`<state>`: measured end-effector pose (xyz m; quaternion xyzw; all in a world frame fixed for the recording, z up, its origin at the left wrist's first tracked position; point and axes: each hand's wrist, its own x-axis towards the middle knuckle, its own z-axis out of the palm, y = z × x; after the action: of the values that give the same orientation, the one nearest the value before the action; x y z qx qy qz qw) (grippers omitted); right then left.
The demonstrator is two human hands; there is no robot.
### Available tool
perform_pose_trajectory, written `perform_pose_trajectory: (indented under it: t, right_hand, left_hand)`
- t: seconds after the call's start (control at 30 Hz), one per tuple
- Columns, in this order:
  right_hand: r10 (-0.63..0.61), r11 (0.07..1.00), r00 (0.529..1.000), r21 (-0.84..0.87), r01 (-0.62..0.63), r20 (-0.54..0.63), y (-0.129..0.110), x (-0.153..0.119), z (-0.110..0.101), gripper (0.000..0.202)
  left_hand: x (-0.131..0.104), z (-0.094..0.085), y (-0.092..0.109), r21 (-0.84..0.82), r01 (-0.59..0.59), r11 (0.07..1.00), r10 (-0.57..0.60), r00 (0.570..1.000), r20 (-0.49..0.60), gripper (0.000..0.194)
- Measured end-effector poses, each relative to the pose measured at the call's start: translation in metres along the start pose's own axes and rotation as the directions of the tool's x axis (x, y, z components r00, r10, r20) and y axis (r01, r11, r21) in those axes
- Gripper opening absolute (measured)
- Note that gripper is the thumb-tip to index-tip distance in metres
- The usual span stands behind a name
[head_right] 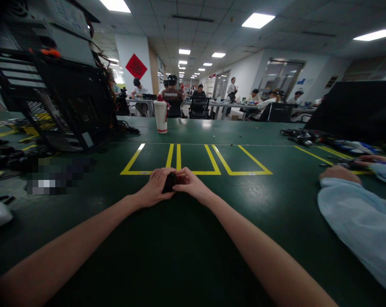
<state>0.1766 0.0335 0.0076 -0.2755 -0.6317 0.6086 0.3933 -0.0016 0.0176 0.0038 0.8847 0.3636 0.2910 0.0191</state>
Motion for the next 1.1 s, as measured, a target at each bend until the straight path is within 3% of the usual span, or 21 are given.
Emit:
perform_pose_trajectory:
  t: [0.13,0.27,0.53,0.7,0.8,0.9,1.1]
  right_hand:
    - [0.0,1.0,0.998,-0.002,0.0,-0.069,0.0008,-0.0006,0.0021,0.02]
    - [0.027,0.999,0.993,-0.014,-0.029,-0.114,0.0035,0.0019,0.0018,0.025]
    - [0.026,1.0,1.0,0.01,-0.026,0.007,0.0014,-0.0004,-0.0024,0.035]
    - [0.002,1.0,0.997,0.023,0.0,-0.075,0.003,-0.0001,0.0019,0.019]
    - [0.032,0.999,0.994,0.031,-0.028,-0.106,0.0048,0.0025,0.002,0.024]
    - [0.064,0.998,0.993,0.016,-0.062,-0.096,0.0045,0.0037,-0.0002,0.025]
    - [0.001,1.0,1.0,-0.002,-0.001,-0.014,-0.0005,-0.001,0.0013,0.037]
  left_hand:
    - [0.0005,-0.0004,0.0008,0.003,-0.006,1.0,0.006,1.0,-0.001,0.06]
    - [0.001,-0.0012,0.0013,0.003,-0.007,1.0,0.007,1.0,0.002,0.059]
    - [-0.0005,-0.0016,0.0008,0.0,-0.007,1.0,0.007,1.0,0.005,0.059]
    - [0.0008,-0.0009,0.0006,0.012,-0.012,1.0,0.012,1.0,-0.001,0.059]
    - [0.0013,-0.0006,0.0004,0.023,-0.014,1.0,0.014,1.0,-0.001,0.058]
    - [0.0008,-0.001,0.0002,0.02,-0.014,1.0,0.014,1.0,0.003,0.059]
    - [0.0004,-0.0012,0.0,0.008,-0.01,1.0,0.01,1.0,0.001,0.059]
